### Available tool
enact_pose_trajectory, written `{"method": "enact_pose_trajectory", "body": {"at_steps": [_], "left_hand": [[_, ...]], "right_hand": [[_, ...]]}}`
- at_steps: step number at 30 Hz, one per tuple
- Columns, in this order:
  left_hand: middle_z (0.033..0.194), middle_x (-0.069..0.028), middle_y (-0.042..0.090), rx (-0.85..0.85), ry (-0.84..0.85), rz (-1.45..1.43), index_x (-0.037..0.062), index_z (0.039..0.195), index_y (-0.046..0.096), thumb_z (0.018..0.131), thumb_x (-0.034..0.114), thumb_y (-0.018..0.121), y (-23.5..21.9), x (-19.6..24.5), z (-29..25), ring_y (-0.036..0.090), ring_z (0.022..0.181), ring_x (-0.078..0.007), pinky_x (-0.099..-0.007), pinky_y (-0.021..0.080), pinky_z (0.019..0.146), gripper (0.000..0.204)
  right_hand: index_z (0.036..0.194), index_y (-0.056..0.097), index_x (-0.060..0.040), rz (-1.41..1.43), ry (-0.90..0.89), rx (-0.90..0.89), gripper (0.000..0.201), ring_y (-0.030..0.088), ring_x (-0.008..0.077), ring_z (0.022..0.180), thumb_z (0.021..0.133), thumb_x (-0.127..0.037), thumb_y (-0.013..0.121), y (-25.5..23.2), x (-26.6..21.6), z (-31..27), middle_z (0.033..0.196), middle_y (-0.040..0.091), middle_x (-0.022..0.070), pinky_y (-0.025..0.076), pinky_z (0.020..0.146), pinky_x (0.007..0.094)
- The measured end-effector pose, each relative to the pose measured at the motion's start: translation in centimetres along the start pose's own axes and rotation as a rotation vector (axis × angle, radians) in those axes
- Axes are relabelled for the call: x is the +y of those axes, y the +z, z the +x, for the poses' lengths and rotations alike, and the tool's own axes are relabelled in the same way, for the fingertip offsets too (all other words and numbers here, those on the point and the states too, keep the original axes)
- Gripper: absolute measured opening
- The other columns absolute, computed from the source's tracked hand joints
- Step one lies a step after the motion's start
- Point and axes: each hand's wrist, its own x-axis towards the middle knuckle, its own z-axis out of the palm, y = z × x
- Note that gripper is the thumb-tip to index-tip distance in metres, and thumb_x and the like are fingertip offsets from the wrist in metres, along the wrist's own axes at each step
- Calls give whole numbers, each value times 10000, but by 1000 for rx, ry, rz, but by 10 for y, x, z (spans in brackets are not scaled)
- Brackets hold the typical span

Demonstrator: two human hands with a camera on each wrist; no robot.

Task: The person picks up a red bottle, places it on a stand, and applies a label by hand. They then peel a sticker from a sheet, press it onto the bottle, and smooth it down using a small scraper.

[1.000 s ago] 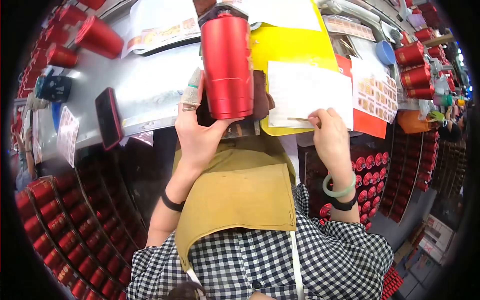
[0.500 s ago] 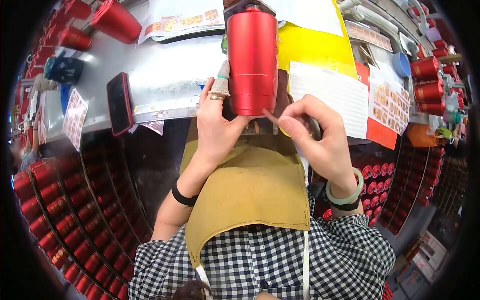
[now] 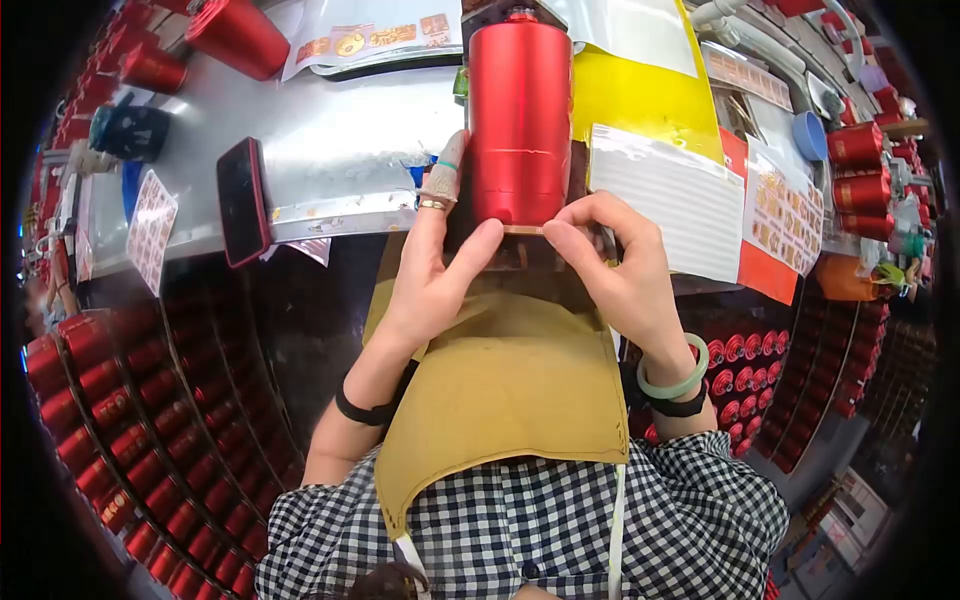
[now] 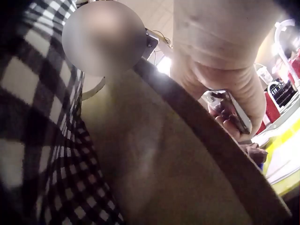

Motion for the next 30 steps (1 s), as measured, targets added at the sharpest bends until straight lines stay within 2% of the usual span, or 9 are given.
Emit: {"method": "enact_pose_trajectory", "body": {"at_steps": [4, 6, 22, 24, 25, 26, 28, 29, 30], "left_hand": [[1658, -181, 299, 8, 16, 80, -29, 1634, 197, 1032, 94, 592, 5, -3, 0, 304, 1522, -243, -384, 224, 1243, 731], [1659, -183, 298, 20, -18, -2, -28, 1635, 196, 1037, 106, 594, 7, -1, 0, 294, 1525, -241, -383, 215, 1245, 731], [1684, -181, 254, 7, 13, 115, -36, 1632, 185, 1044, 91, 562, 4, -5, -1, 270, 1547, -260, -388, 223, 1251, 710], [1671, -194, 291, 65, 62, 39, -41, 1616, 239, 1046, 81, 540, 4, -7, -4, 296, 1541, -274, -390, 227, 1252, 657], [1620, -209, 392, 130, 157, 144, -66, 1530, 415, 1011, 31, 582, 1, -9, -5, 401, 1489, -286, -404, 286, 1232, 554], [1620, -209, 392, 128, 157, 143, -66, 1530, 415, 1011, 31, 582, -2, -12, -6, 401, 1489, -286, -404, 286, 1232, 554], [1544, -216, 496, 174, 376, 265, -58, 1325, 641, 941, -33, 659, -4, -14, -10, 502, 1422, -295, -412, 373, 1188, 385], [1453, -209, 592, 192, 423, 458, 1, 1124, 762, 846, -51, 768, -2, -9, -11, 588, 1343, -323, -437, 448, 1138, 282], [1453, -209, 592, 191, 423, 459, 1, 1124, 762, 846, -51, 768, -3, -11, -10, 588, 1343, -323, -437, 448, 1138, 282]], "right_hand": [[934, 728, 12, 21, 9, 25, 182, 683, 223, 816, 913, -166, 762, 3, 4, 1, 862, 717, 124, 528, 771, 337], [934, 727, 14, 27, 20, 24, 183, 686, 226, 820, 915, -165, 759, 2, 5, 1, 867, 719, 126, 529, 777, 338], [962, 726, 33, 80, 101, -12, 205, 683, 196, 858, 926, -168, 741, -1, 6, 2, 891, 729, 126, 526, 817, 326], [963, 727, 33, 85, 100, -12, 203, 682, 194, 854, 926, -167, 740, -1, 6, 2, 890, 729, 125, 525, 812, 326], [965, 728, 33, 89, 99, -11, 202, 680, 192, 851, 926, -166, 738, -1, 6, 2, 889, 729, 125, 524, 807, 325], [965, 728, 33, 89, 99, -10, 202, 680, 192, 851, 926, -166, 738, -1, 6, 2, 889, 729, 125, 524, 807, 325], [964, 731, 30, 99, 114, -14, 199, 676, 186, 839, 928, -165, 735, -1, 6, 2, 886, 729, 120, 521, 793, 321], [964, 731, 30, 101, 116, -14, 199, 676, 186, 839, 928, -165, 735, -2, 6, 2, 886, 729, 120, 521, 793, 321], [962, 733, 29, 107, 117, -15, 197, 674, 182, 837, 929, -165, 734, -2, 6, 2, 883, 728, 116, 520, 788, 317]]}}
